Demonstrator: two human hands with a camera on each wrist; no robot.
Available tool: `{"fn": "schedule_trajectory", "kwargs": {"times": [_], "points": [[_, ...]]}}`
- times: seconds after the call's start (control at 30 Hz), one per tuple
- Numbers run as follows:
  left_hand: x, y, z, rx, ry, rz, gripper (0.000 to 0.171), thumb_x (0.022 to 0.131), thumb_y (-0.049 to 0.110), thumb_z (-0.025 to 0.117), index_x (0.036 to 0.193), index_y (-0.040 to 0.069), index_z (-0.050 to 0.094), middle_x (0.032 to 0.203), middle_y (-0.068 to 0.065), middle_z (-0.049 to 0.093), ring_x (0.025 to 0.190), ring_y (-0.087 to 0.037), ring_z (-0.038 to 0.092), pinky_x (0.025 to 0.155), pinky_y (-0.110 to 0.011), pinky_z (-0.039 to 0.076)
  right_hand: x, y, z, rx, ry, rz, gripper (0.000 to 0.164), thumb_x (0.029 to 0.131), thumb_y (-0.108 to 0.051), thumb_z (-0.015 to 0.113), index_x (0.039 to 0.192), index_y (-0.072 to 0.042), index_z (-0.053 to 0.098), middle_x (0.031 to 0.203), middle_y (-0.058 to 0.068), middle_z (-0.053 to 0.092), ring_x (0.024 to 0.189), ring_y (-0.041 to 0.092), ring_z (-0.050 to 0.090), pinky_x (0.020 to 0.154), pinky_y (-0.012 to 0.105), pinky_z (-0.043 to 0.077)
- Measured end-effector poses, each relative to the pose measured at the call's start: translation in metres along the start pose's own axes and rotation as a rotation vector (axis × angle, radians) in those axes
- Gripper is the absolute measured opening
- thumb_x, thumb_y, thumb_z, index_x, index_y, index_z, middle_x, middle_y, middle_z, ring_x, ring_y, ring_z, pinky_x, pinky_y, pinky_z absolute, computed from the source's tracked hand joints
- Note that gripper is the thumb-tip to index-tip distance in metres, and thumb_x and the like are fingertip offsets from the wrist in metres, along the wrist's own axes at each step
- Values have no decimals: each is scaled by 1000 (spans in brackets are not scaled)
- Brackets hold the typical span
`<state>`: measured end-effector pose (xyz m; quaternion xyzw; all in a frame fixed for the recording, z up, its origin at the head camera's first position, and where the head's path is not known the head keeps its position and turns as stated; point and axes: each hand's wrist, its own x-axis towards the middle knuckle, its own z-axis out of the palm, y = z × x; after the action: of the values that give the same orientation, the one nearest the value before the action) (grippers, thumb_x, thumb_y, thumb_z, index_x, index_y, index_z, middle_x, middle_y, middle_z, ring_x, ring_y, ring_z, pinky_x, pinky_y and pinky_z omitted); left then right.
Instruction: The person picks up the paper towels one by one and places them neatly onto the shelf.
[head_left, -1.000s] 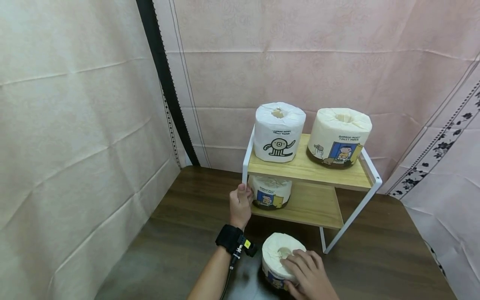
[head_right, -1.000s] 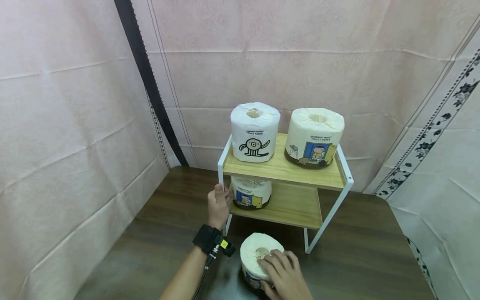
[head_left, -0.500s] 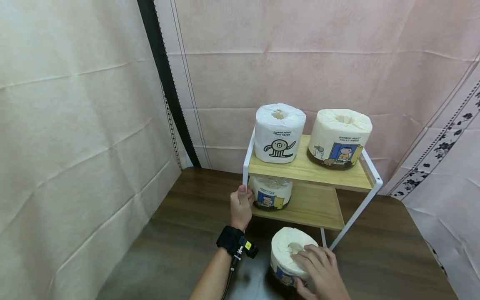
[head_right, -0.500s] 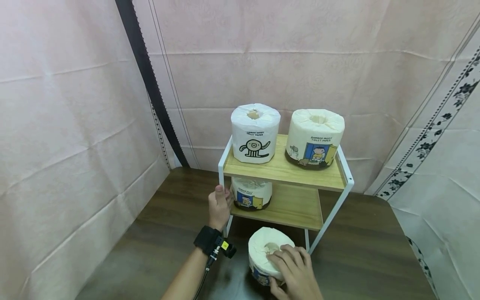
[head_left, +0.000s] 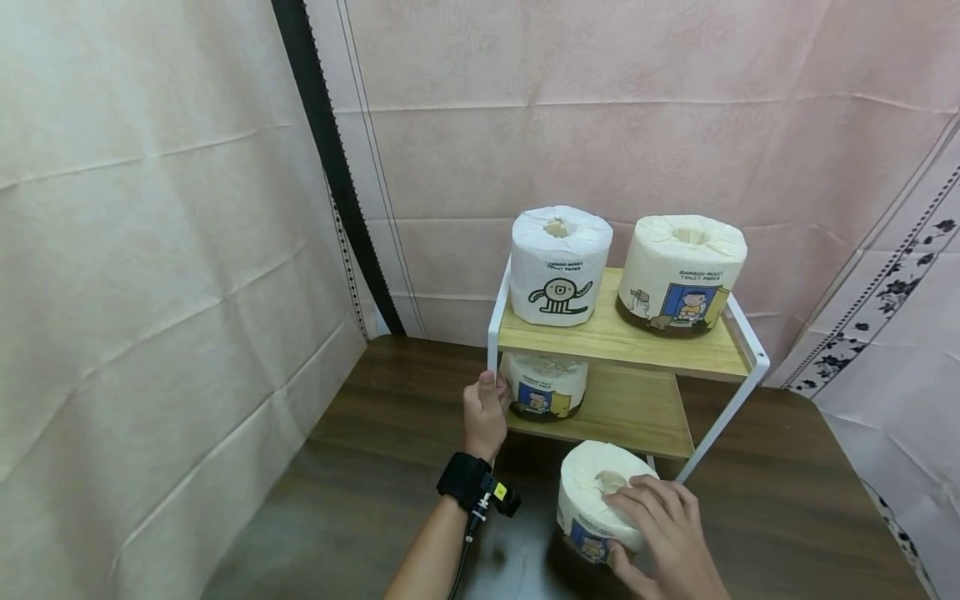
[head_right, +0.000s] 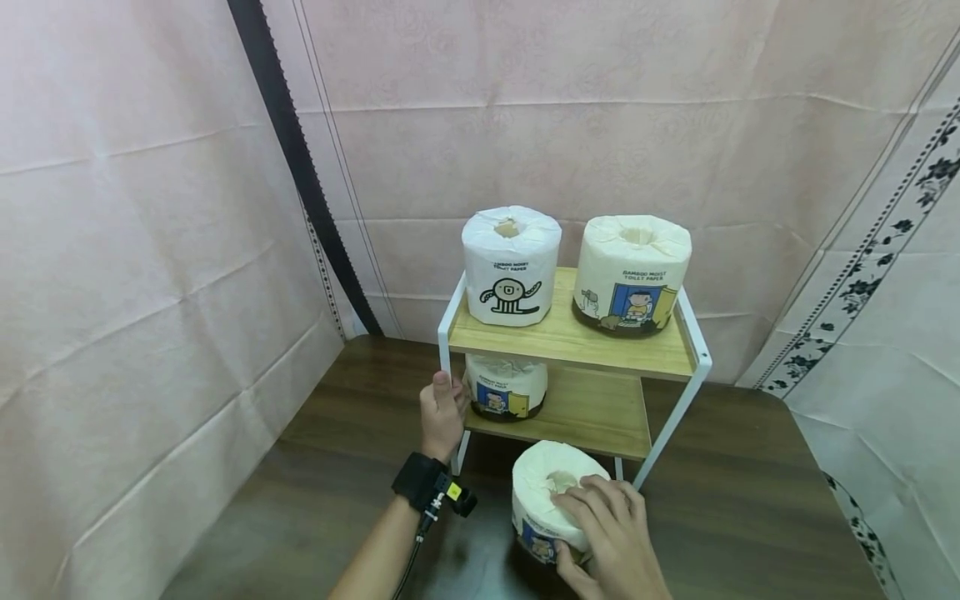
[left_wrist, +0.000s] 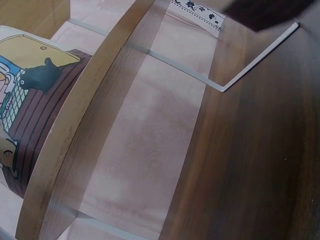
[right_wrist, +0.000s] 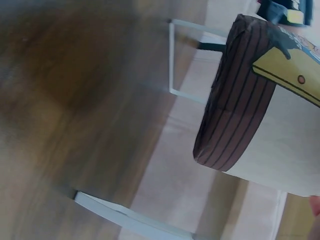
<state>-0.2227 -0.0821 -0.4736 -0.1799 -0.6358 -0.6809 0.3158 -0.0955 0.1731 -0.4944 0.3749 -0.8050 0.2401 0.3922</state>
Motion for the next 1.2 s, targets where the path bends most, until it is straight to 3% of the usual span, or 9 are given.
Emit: {"fn": "schedule_trajectory", "kwargs": {"times": [0.27, 0.63, 1.0, 1.2], "points": [[0, 3, -2, 19, -1, -24, 66, 118, 41, 28, 62, 5, 26, 53, 4, 23, 44, -6, 18, 46, -24, 19, 10, 3, -11, 22, 68, 23, 48, 106, -48, 48, 116, -7, 73, 109, 3, 70, 115, 30, 53, 117, 33, 15], [-1, 0, -2, 5, -7, -49, 67, 117, 47, 27, 64, 6, 29, 53, 8, 25, 45, -5, 21, 46, -24, 20, 29, 9, -25, 47, 146, 32, 51, 105, -49, 52, 111, -2, 73, 106, 7, 71, 116, 29, 52, 117, 34, 18], [-4, -2, -2, -10, -5, -69, 67, 117, 45, 28, 64, 3, 30, 53, 8, 26, 45, -6, 22, 46, -24, 21, 38, 13, -28, 56, 178, 34, 51, 104, -47, 54, 109, 0, 72, 106, 10, 71, 117, 29, 52, 117, 35, 19], [-3, 0, -3, -13, -5, -69, 74, 114, 55, 28, 66, 0, 32, 54, 8, 27, 45, -5, 23, 47, -24, 21, 46, 17, -30, 49, 190, 49, 41, 94, -35, 58, 110, 1, 73, 104, 11, 71, 115, 32, 52, 117, 35, 18]]}}
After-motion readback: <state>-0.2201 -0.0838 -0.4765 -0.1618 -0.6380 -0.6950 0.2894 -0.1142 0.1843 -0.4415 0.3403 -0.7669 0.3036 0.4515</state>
